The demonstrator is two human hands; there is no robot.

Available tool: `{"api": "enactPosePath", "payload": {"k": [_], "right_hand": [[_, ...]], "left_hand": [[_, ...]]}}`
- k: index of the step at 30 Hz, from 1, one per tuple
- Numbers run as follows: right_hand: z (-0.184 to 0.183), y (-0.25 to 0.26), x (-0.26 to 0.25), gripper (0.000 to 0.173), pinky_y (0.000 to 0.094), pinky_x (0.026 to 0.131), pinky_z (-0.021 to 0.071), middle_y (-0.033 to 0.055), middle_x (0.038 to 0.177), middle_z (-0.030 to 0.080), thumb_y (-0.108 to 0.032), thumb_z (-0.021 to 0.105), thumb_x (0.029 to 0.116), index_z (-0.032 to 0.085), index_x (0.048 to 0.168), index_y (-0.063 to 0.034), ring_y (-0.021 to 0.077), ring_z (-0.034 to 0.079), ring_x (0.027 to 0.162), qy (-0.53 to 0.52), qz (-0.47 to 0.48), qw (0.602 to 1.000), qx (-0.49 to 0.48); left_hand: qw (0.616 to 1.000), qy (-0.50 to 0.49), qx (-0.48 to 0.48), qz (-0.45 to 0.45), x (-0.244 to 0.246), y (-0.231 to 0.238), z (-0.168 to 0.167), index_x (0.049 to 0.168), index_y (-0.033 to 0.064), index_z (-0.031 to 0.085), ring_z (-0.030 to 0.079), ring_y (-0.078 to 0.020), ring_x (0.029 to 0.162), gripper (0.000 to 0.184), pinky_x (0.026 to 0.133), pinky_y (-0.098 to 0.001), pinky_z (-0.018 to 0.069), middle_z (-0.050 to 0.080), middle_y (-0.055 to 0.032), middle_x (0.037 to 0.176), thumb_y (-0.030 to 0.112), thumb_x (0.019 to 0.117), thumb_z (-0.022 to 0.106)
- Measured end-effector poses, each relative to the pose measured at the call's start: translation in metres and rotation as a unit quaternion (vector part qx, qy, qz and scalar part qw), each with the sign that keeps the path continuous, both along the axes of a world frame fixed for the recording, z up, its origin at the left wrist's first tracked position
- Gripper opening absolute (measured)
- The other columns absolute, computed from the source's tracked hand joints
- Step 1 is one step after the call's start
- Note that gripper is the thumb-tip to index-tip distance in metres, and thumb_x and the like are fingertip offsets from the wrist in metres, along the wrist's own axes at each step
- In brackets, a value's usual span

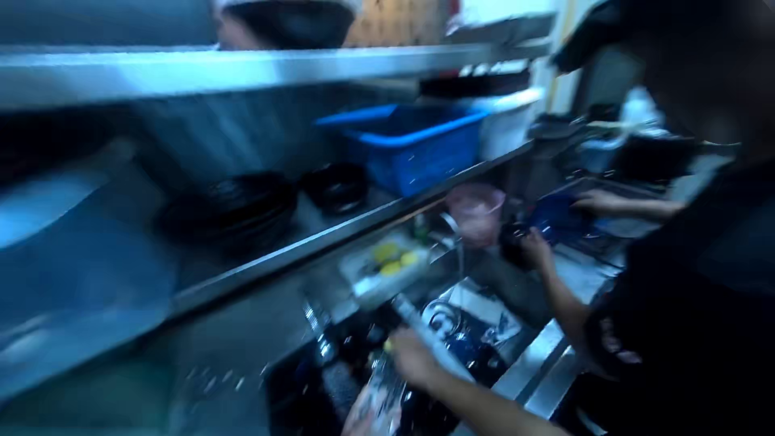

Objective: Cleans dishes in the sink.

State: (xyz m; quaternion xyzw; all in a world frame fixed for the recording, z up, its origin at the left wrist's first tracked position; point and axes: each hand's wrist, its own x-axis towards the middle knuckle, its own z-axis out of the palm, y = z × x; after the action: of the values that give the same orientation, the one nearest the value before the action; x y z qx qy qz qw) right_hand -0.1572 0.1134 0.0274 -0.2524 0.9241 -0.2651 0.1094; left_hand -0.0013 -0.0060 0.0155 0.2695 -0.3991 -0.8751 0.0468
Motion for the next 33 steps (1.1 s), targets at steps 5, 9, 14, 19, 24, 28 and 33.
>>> {"api": "enactPosePath", "payload": {"k": [5, 9, 14, 19, 24, 28, 33], "right_hand": [[0.021, 0.005, -0.026, 0.035, 0.0440, 0.092, 0.0565, 0.0144, 0.125, 0.067, -0.021, 0.047, 0.1082, 0.060, 0.138, -0.0077, 0.0232, 0.067, 0.108, -0.311, -0.057, 0.885, -0.341], [0.031, 0.001, -0.011, 0.041, 0.0458, 0.087, 0.0585, 0.0152, 0.123, 0.069, -0.021, 0.034, 0.1094, 0.054, 0.143, -0.0095, 0.0260, 0.069, 0.105, -0.440, -0.086, 0.706, -0.548], [0.012, -0.014, 0.016, 0.036, 0.0447, 0.078, 0.0599, 0.0132, 0.100, 0.070, -0.030, 0.034, 0.1114, 0.059, 0.123, -0.0060, 0.0231, 0.070, 0.090, -0.510, -0.191, 0.628, -0.556], [-0.024, -0.020, 0.035, 0.042, 0.0429, 0.077, 0.0576, 0.0097, 0.101, 0.069, -0.039, 0.030, 0.1109, 0.060, 0.123, -0.0116, 0.0213, 0.068, 0.090, -0.520, -0.217, 0.654, -0.505], [-0.041, -0.015, 0.033, 0.050, 0.0455, 0.088, 0.0564, 0.0098, 0.117, 0.069, -0.053, 0.050, 0.1047, 0.060, 0.134, -0.0132, 0.0227, 0.067, 0.104, -0.481, -0.194, 0.774, -0.364], [-0.045, 0.011, 0.005, 0.030, 0.0425, 0.070, 0.0609, 0.0147, 0.103, 0.069, -0.016, 0.057, 0.1017, 0.058, 0.129, -0.0041, 0.0239, 0.070, 0.081, -0.434, -0.282, 0.783, -0.345], [-0.081, 0.065, -0.046, 0.028, 0.0445, 0.067, 0.0624, 0.0192, 0.100, 0.068, -0.016, 0.053, 0.1032, 0.056, 0.125, 0.0018, 0.0274, 0.071, 0.078, -0.387, -0.433, 0.727, -0.365]], "left_hand": [[0.998, -0.063, 0.012, 0.018, -0.009, -0.024, 0.003, 0.150, 0.0077, 0.043, 0.072, -0.0350, 0.091, 0.044, 0.075, -0.0479, 0.0621, 0.066, -0.0239, 0.125, 0.013, 0.1069, 0.051], [0.993, -0.113, 0.030, 0.014, -0.034, -0.016, 0.000, 0.142, 0.0065, 0.048, 0.071, -0.0292, 0.084, 0.044, 0.068, -0.0409, 0.0610, 0.068, -0.0197, 0.112, 0.024, 0.1039, 0.061], [0.993, -0.118, -0.008, -0.003, -0.067, 0.018, -0.003, 0.143, 0.0080, 0.051, 0.071, -0.0281, 0.099, 0.052, 0.083, -0.0453, 0.0610, 0.070, -0.0171, 0.116, 0.039, 0.1029, 0.062], [0.989, -0.140, -0.038, 0.035, -0.087, 0.026, -0.031, 0.142, 0.0157, 0.056, 0.067, -0.0281, 0.112, 0.065, 0.095, -0.0512, 0.0566, 0.068, -0.0132, 0.125, 0.060, 0.0952, 0.063], [0.957, -0.228, -0.140, 0.114, -0.107, 0.029, -0.043, 0.112, 0.0028, 0.066, 0.067, -0.0298, 0.088, 0.063, 0.078, -0.0520, 0.0565, 0.068, -0.0179, 0.098, 0.062, 0.1015, 0.050], [0.946, -0.207, -0.216, -0.127, -0.090, 0.009, -0.056, 0.143, 0.0084, 0.053, 0.068, -0.0324, 0.102, 0.061, 0.088, -0.0514, 0.0567, 0.066, -0.0201, 0.123, 0.056, 0.1076, 0.038], [0.738, -0.327, -0.439, -0.394, -0.043, -0.019, -0.120, 0.138, 0.0058, 0.059, 0.062, -0.0384, 0.124, 0.045, 0.105, -0.0606, 0.0486, 0.063, -0.0220, 0.134, 0.034, 0.1035, 0.056]]}}
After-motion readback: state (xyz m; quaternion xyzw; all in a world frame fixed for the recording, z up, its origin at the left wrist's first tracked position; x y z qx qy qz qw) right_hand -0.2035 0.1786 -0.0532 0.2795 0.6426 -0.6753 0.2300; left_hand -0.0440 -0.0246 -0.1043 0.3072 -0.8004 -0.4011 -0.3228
